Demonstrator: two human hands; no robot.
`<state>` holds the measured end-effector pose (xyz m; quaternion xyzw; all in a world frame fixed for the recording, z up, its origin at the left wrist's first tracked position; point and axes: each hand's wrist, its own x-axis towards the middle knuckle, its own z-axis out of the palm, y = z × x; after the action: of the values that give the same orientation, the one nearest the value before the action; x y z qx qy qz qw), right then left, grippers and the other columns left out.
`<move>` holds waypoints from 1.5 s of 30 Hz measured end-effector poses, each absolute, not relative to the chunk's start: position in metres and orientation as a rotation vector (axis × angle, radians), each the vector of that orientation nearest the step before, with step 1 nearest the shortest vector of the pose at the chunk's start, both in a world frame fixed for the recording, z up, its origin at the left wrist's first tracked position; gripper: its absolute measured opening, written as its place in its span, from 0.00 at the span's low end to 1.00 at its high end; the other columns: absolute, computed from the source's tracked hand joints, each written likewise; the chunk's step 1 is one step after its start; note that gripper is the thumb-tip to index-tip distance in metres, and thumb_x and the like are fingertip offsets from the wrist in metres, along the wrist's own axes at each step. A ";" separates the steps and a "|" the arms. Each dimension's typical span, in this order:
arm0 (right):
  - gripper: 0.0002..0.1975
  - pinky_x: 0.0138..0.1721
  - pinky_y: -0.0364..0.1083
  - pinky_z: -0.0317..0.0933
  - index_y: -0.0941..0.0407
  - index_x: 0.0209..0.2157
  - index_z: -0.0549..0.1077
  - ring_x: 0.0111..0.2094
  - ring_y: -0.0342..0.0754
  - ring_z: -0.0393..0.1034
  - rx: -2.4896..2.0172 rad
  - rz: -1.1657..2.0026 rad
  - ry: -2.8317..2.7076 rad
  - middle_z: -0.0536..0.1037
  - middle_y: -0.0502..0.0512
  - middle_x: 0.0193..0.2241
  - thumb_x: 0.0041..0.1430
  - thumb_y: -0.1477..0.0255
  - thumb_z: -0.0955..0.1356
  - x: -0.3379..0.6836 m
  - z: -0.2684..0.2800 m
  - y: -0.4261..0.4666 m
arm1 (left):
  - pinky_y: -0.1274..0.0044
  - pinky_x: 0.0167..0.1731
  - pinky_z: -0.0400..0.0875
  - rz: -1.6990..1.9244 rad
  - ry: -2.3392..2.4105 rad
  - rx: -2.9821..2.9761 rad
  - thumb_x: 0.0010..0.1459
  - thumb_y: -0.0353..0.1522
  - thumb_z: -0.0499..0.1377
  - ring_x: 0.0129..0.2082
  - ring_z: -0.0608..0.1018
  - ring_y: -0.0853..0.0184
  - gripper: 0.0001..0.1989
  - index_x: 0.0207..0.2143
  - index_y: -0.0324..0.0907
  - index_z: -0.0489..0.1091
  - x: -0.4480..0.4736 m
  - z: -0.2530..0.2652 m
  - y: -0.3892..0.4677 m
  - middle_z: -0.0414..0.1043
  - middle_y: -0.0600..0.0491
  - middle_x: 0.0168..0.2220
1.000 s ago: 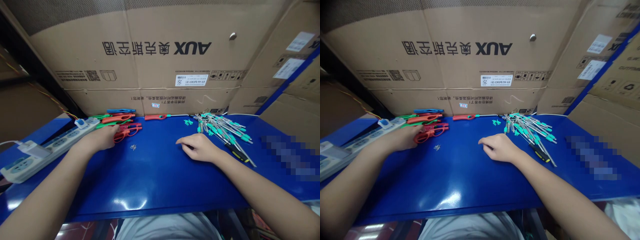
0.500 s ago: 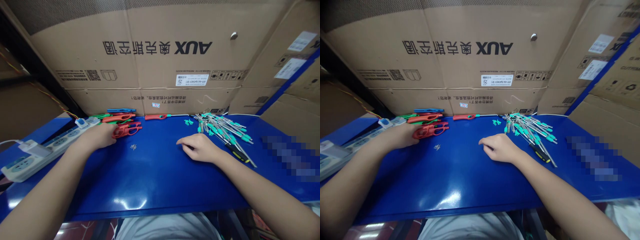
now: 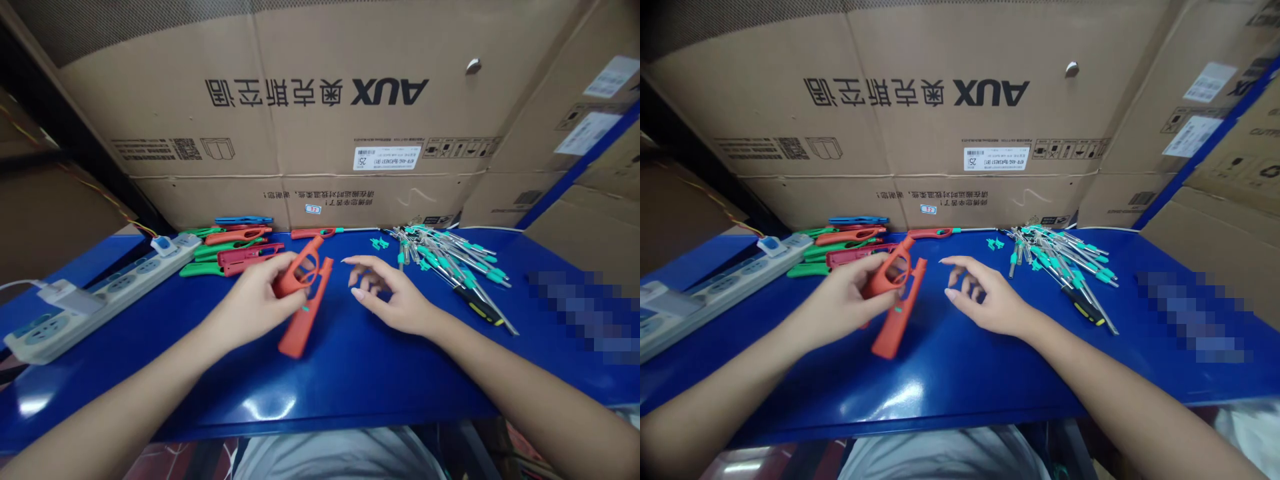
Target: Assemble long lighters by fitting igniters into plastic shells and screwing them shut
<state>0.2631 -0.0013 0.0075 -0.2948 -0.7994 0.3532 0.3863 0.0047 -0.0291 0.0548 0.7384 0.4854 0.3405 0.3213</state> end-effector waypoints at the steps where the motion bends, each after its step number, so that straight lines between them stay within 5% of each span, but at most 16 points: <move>1: 0.22 0.25 0.40 0.65 0.51 0.59 0.65 0.26 0.39 0.68 -0.751 1.056 -1.985 0.74 0.52 0.38 0.65 0.64 0.68 0.261 0.006 -0.001 | 0.76 0.37 0.71 0.894 1.190 1.806 0.54 0.34 0.62 0.36 0.76 0.64 0.12 0.42 0.42 0.70 0.011 0.048 -0.030 0.73 0.54 0.37; 7: 0.25 0.17 0.39 0.58 0.58 0.43 0.72 0.15 0.37 0.62 -0.791 1.524 -1.789 0.75 0.47 0.22 0.59 0.50 0.69 0.254 -0.002 0.005 | 0.77 0.35 0.72 0.848 1.033 1.337 0.49 0.34 0.70 0.32 0.76 0.68 0.15 0.37 0.40 0.71 0.035 0.019 -0.029 0.74 0.54 0.33; 15: 0.20 0.12 0.35 0.51 0.58 0.40 0.71 0.10 0.34 0.56 -0.918 1.703 -1.641 0.73 0.42 0.16 0.55 0.58 0.75 0.256 -0.003 0.011 | 0.72 0.39 0.79 0.722 0.913 0.851 0.61 0.35 0.61 0.33 0.81 0.64 0.10 0.40 0.37 0.74 0.042 0.011 -0.033 0.79 0.46 0.35; 20: 0.20 0.12 0.36 0.53 0.56 0.40 0.67 0.09 0.35 0.55 -0.838 1.848 -1.540 0.76 0.43 0.16 0.54 0.61 0.75 0.259 -0.001 0.014 | 0.72 0.42 0.80 0.753 0.933 0.732 0.67 0.34 0.53 0.37 0.83 0.62 0.14 0.43 0.36 0.75 0.042 0.012 -0.030 0.81 0.43 0.38; 28: 0.20 0.13 0.36 0.55 0.55 0.34 0.63 0.10 0.36 0.59 -0.831 1.858 -1.509 0.75 0.45 0.17 0.60 0.54 0.71 0.258 0.000 0.015 | 0.76 0.37 0.78 0.752 1.053 0.859 0.62 0.43 0.63 0.34 0.82 0.64 0.17 0.41 0.38 0.77 0.039 0.006 -0.026 0.82 0.44 0.37; 38: 0.16 0.17 0.36 0.59 0.56 0.33 0.65 0.14 0.37 0.65 -0.793 1.888 -1.442 0.79 0.48 0.21 0.57 0.61 0.73 0.260 0.000 0.014 | 0.75 0.35 0.75 0.691 0.891 0.960 0.58 0.52 0.62 0.32 0.82 0.63 0.27 0.46 0.40 0.77 0.040 0.007 -0.033 0.82 0.46 0.38; 45: 0.20 0.17 0.37 0.59 0.57 0.27 0.67 0.14 0.38 0.66 -0.843 1.785 -1.447 0.78 0.50 0.20 0.58 0.56 0.71 0.261 -0.001 0.017 | 0.79 0.35 0.74 0.695 0.944 0.916 0.66 0.47 0.57 0.31 0.81 0.66 0.23 0.47 0.37 0.77 0.037 0.003 -0.029 0.82 0.45 0.37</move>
<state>0.2608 0.0173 -0.0010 -0.3238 -0.5560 0.6857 0.3403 0.0373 -0.0286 0.0032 0.4171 0.4296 0.3162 0.7359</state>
